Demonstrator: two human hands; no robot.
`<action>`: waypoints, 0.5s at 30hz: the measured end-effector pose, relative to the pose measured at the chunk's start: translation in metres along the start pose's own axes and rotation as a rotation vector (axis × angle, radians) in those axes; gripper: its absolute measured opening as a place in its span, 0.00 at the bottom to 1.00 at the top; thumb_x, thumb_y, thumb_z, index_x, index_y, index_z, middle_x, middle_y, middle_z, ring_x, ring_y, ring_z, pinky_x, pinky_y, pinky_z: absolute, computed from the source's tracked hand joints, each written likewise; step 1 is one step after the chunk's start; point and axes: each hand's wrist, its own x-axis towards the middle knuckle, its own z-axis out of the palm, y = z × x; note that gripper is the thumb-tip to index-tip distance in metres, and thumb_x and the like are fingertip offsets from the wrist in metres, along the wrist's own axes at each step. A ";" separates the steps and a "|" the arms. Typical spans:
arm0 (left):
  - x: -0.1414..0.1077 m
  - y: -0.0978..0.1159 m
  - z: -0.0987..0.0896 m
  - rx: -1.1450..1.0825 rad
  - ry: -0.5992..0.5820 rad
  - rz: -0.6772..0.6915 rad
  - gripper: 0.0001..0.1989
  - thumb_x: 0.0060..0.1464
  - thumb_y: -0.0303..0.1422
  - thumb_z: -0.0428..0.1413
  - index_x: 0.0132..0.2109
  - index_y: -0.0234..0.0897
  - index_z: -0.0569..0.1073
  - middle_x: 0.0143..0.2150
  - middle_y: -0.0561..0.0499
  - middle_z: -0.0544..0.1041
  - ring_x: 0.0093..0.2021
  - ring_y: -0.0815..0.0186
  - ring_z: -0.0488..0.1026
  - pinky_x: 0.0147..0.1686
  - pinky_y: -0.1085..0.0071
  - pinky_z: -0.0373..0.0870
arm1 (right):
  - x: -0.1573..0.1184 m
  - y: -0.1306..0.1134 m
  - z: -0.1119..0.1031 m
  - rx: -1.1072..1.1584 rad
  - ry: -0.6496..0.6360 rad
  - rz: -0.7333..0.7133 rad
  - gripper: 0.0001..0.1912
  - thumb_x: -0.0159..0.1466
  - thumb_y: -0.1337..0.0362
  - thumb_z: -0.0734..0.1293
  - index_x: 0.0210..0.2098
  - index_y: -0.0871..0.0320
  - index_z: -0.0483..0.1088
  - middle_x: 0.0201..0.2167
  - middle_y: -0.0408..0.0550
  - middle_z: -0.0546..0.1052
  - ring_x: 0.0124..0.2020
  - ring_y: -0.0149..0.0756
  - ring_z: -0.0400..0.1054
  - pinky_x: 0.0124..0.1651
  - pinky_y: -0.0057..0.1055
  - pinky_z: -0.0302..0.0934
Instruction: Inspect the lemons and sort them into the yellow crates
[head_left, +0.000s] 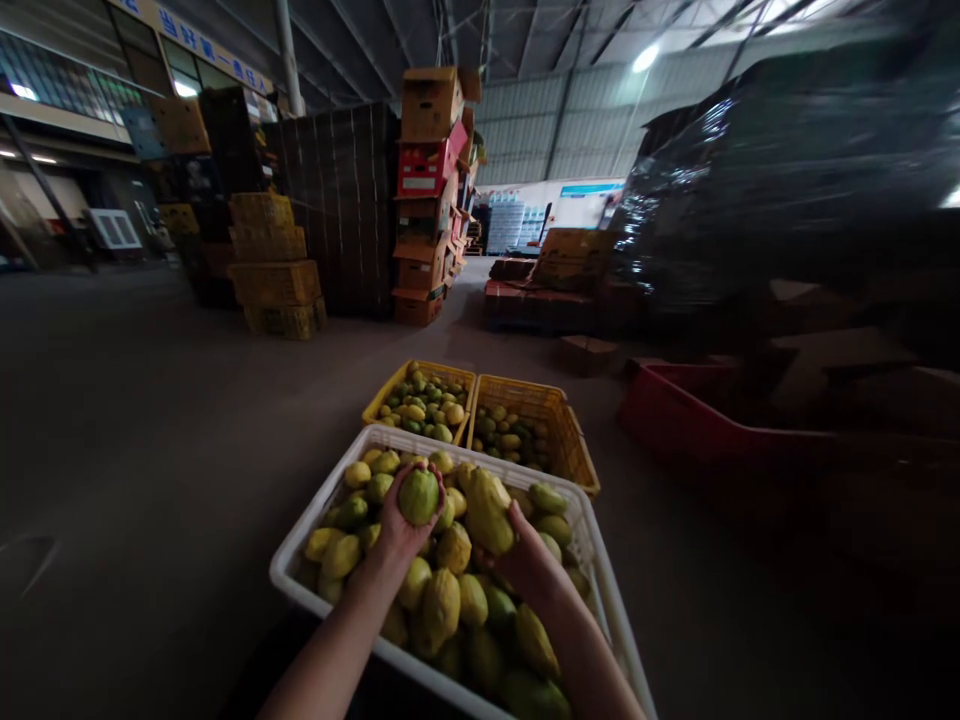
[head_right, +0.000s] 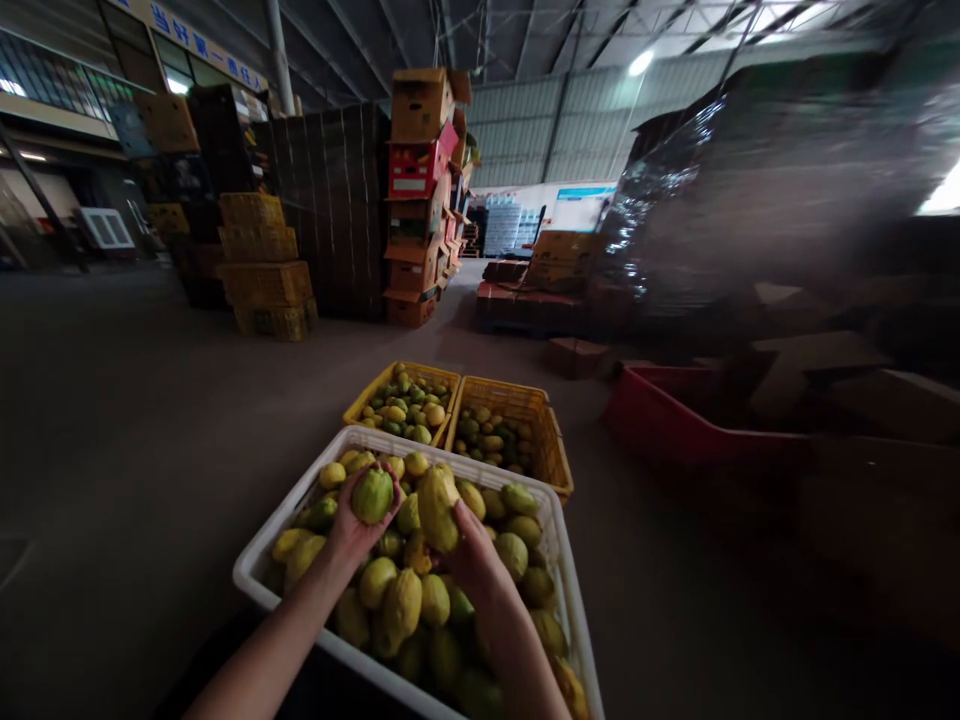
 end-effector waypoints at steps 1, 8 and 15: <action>0.000 -0.001 0.003 -0.041 -0.002 -0.013 0.11 0.61 0.37 0.50 0.38 0.42 0.76 0.39 0.50 0.80 0.49 0.63 0.76 0.45 0.66 0.76 | -0.001 -0.003 0.005 0.012 0.010 0.040 0.16 0.55 0.50 0.72 0.37 0.52 0.75 0.31 0.50 0.79 0.31 0.45 0.76 0.22 0.32 0.69; -0.006 -0.026 0.027 -0.102 -0.003 -0.111 0.13 0.63 0.39 0.50 0.39 0.39 0.76 0.40 0.51 0.80 0.42 0.64 0.77 0.41 0.68 0.75 | -0.019 -0.020 0.020 0.005 0.200 0.018 0.19 0.50 0.57 0.78 0.40 0.51 0.74 0.38 0.44 0.81 0.33 0.38 0.76 0.28 0.28 0.71; -0.009 -0.040 0.024 -0.033 -0.026 -0.090 0.09 0.57 0.37 0.54 0.37 0.37 0.76 0.44 0.48 0.81 0.52 0.57 0.76 0.52 0.61 0.72 | -0.025 -0.013 0.007 -0.159 0.431 -0.002 0.30 0.43 0.66 0.81 0.45 0.50 0.75 0.40 0.42 0.81 0.43 0.40 0.75 0.40 0.29 0.72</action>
